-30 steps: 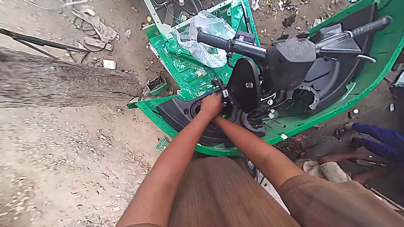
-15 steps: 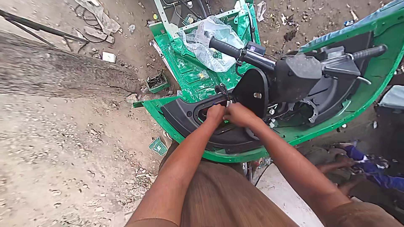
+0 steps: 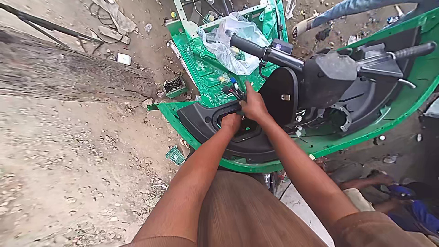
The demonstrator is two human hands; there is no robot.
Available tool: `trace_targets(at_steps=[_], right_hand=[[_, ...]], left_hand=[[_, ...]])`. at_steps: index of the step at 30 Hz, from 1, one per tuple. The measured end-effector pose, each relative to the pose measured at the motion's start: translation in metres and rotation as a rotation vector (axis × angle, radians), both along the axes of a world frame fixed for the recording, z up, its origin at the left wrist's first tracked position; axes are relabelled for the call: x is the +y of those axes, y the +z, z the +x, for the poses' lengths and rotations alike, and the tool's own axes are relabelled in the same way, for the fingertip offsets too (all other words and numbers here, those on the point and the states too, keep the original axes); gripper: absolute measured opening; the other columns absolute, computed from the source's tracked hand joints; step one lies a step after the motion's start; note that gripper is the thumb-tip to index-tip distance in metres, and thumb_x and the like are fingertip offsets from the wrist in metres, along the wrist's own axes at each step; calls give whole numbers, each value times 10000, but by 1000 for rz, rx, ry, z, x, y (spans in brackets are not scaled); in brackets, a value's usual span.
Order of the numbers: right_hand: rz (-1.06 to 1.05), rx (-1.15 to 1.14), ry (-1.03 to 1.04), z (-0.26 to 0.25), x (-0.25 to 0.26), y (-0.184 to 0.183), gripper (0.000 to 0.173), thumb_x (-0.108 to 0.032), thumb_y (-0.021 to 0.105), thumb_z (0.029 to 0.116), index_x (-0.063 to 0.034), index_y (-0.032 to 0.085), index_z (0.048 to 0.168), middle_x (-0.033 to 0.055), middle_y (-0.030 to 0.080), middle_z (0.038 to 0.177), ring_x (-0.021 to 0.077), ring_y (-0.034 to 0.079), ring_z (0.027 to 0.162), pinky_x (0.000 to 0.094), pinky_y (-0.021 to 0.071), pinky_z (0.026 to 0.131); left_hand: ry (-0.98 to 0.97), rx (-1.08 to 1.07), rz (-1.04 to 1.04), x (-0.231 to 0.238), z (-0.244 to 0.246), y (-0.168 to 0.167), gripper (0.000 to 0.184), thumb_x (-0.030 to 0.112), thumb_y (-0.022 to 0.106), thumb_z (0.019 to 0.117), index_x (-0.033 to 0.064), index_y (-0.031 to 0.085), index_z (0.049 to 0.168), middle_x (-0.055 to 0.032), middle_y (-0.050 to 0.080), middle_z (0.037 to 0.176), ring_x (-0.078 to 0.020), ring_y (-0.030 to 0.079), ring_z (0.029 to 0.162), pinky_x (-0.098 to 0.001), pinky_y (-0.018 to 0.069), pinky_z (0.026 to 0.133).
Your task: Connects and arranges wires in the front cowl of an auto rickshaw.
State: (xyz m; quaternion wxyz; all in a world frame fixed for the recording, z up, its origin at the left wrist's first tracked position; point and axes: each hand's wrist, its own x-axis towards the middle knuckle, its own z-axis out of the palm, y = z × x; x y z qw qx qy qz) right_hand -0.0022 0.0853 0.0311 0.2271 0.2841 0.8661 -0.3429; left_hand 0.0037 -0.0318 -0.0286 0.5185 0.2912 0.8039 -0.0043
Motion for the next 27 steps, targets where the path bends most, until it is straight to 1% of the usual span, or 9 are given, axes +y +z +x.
trace_targets(at_steps=[3,5,7,11,14,16,23,25,27], right_hand=[[-93,42,-57,52,1,15,837,-96,693,826,-168,340,1582,164,697,1078,337,697,923,578,572,767],[-134,5,-19,74,7,15,554,-73,714,842,-114,596,1382,175,710,1071,348,695,940,601,551,772],[-156,-57,94,83,8,10,328,-38,699,871,-79,690,1196,160,710,1046,327,693,958,581,551,807],[-115,-30,170,72,8,-5,360,24,699,825,-57,710,1175,150,691,1093,302,669,1041,527,544,918],[-20,10,162,73,7,-19,455,46,694,783,-75,721,1221,151,689,1103,317,669,1051,541,549,903],[4,73,139,69,14,-22,430,75,689,787,-56,731,1194,173,678,1085,341,662,1027,550,544,884],[-146,85,85,77,28,2,405,91,727,797,-48,700,1176,178,728,1045,339,705,933,581,557,819],[-135,63,186,73,30,-5,456,72,746,804,-49,662,1236,189,716,1084,364,700,966,600,557,846],[-149,43,284,68,27,-13,487,43,759,819,-62,640,1280,182,714,1121,359,696,1008,596,553,892]], left_hand=[[-12,38,-63,4,-3,-4,195,128,601,979,39,713,1112,-232,694,1159,-444,680,1078,-654,566,791],[25,34,-80,7,-7,-6,238,180,602,1002,-1,693,1127,-257,684,1166,-454,671,1098,-649,559,827],[178,1,-62,2,-4,-10,298,177,622,984,-40,655,1187,-275,665,1218,-450,649,1160,-646,534,914],[242,72,-11,-4,11,-36,328,266,596,1001,41,684,1224,-223,671,1257,-408,637,1193,-617,519,964],[161,-21,-187,8,7,-6,289,129,514,1036,-91,646,1168,-307,634,1249,-470,618,1195,-635,525,929],[232,-52,-166,11,-4,-1,346,198,544,1029,-44,616,1266,-283,624,1306,-449,610,1230,-639,514,959],[31,33,70,-10,-43,54,308,148,685,916,-18,668,1175,-255,666,1196,-442,638,1156,-664,515,928],[82,187,340,-23,-56,68,616,92,816,787,25,591,1357,-228,645,1285,-425,647,1159,-628,541,935],[105,146,582,-33,-58,73,1133,111,949,673,135,306,1605,-165,374,1609,-387,582,1289,-571,542,999]])
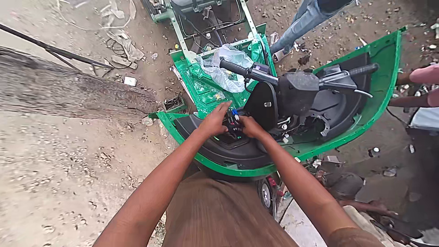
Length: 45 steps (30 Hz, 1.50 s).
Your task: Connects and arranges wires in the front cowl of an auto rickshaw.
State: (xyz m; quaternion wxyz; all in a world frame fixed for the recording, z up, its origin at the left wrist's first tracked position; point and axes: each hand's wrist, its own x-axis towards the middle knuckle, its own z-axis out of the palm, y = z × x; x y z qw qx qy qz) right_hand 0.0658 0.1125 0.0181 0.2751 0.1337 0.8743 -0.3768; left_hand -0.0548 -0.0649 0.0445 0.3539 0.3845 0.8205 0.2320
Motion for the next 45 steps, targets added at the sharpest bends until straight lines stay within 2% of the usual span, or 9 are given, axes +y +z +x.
trace_targets(at_steps=[3,5,9,14,19,27,33,39,45], right_hand=[[-62,-66,105,2,1,6,535,-18,724,867,-61,587,1382,187,682,1243,344,661,1145,572,507,1021],[-74,-60,108,1,5,15,511,-57,763,849,-10,615,1336,227,663,1258,375,637,1178,582,480,1044],[-202,81,-109,7,11,0,494,-10,766,815,-51,654,1294,154,712,1203,291,686,1101,527,539,997],[-94,125,-145,13,2,9,485,35,717,817,-73,679,1288,162,681,1245,303,651,1138,493,509,1028],[69,143,-19,19,-5,3,293,-110,569,1010,-107,732,1254,139,714,1239,291,648,1209,484,473,1087],[308,-71,188,18,-34,-8,291,-40,500,1005,-75,705,1209,223,688,1200,419,649,1161,612,528,955],[416,-118,266,14,-51,-15,451,11,472,1019,-8,493,1469,273,560,1408,482,509,1341,618,511,995],[444,-167,302,2,-55,-25,365,-48,453,1039,-37,582,1380,252,610,1346,467,534,1319,616,526,963],[327,-78,184,12,-44,-32,369,-8,486,1025,17,553,1387,300,570,1374,501,501,1335,634,491,1013]], left_hand=[[-139,-35,91,2,22,4,1290,163,986,616,255,213,1644,-126,220,1691,-408,544,1326,-588,541,988],[-215,27,-11,10,35,2,1118,154,915,701,279,295,1623,-123,362,1631,-453,494,1351,-627,510,994],[-117,141,-265,22,48,-16,755,234,763,874,67,419,1526,-222,572,1411,-464,560,1274,-609,526,978],[-117,118,-376,14,39,-14,442,347,554,1001,99,603,1364,-186,682,1265,-381,649,1201,-593,526,983],[10,-167,-434,9,30,-15,498,479,492,1024,56,693,1195,-198,703,1186,-374,660,1161,-629,502,978],[167,-414,-564,13,61,-15,543,476,492,1034,-12,676,1187,-227,658,1257,-364,633,1188,-606,486,989],[297,-432,-561,11,64,-1,489,450,559,998,5,677,1164,-209,664,1214,-337,663,1084,-573,524,902],[231,-331,-587,2,61,6,419,328,535,1019,-39,660,1178,-254,656,1253,-388,657,1167,-616,527,954],[259,-331,-574,15,59,-22,459,388,506,1044,-11,647,1222,-236,671,1214,-361,685,1091,-574,553,908]])
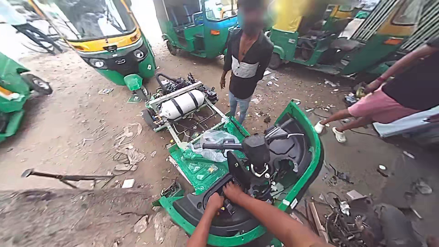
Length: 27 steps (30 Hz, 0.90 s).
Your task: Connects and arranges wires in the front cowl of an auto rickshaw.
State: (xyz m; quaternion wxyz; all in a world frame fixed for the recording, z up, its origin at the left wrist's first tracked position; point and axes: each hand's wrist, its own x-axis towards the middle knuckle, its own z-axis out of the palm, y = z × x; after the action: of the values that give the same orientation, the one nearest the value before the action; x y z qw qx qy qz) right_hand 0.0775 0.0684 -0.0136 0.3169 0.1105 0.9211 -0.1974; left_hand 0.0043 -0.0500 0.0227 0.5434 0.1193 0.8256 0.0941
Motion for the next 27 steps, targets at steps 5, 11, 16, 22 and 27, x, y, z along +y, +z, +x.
trace_targets(at_steps=[5,11,16,22,27], right_hand=[[-60,71,-40,6,7,-7,372,-64,447,1059,-12,534,1416,281,578,1376,479,493,1354,617,475,1047],[-59,84,-40,5,6,-10,374,-101,437,1067,-35,515,1427,300,576,1370,491,492,1354,630,466,1051],[-69,52,-4,3,8,-9,365,-82,467,1052,-34,539,1407,309,564,1385,500,473,1365,631,458,1055],[-102,46,-81,3,9,-6,375,-124,468,1052,-23,573,1398,300,564,1388,493,483,1353,644,453,1051],[-24,32,-10,1,5,-15,381,-113,432,1062,-44,538,1421,303,549,1407,494,475,1368,632,466,1051]], left_hand=[[11,17,12,2,2,-8,454,388,517,1039,-16,656,1191,-237,678,1192,-366,687,1081,-579,554,898],[44,38,23,2,2,-13,433,373,518,1046,-6,650,1206,-236,688,1161,-364,707,1031,-567,576,869],[-262,170,-31,-1,4,-18,474,399,434,1063,31,689,1218,-210,684,1261,-360,650,1217,-590,512,1011],[-333,297,463,-1,-10,104,367,371,503,1061,148,712,1265,-93,741,1150,-251,707,1082,-518,547,985],[138,673,1664,-41,-3,350,320,333,510,1078,98,715,1145,-42,749,1102,-203,719,1034,-404,602,942]])
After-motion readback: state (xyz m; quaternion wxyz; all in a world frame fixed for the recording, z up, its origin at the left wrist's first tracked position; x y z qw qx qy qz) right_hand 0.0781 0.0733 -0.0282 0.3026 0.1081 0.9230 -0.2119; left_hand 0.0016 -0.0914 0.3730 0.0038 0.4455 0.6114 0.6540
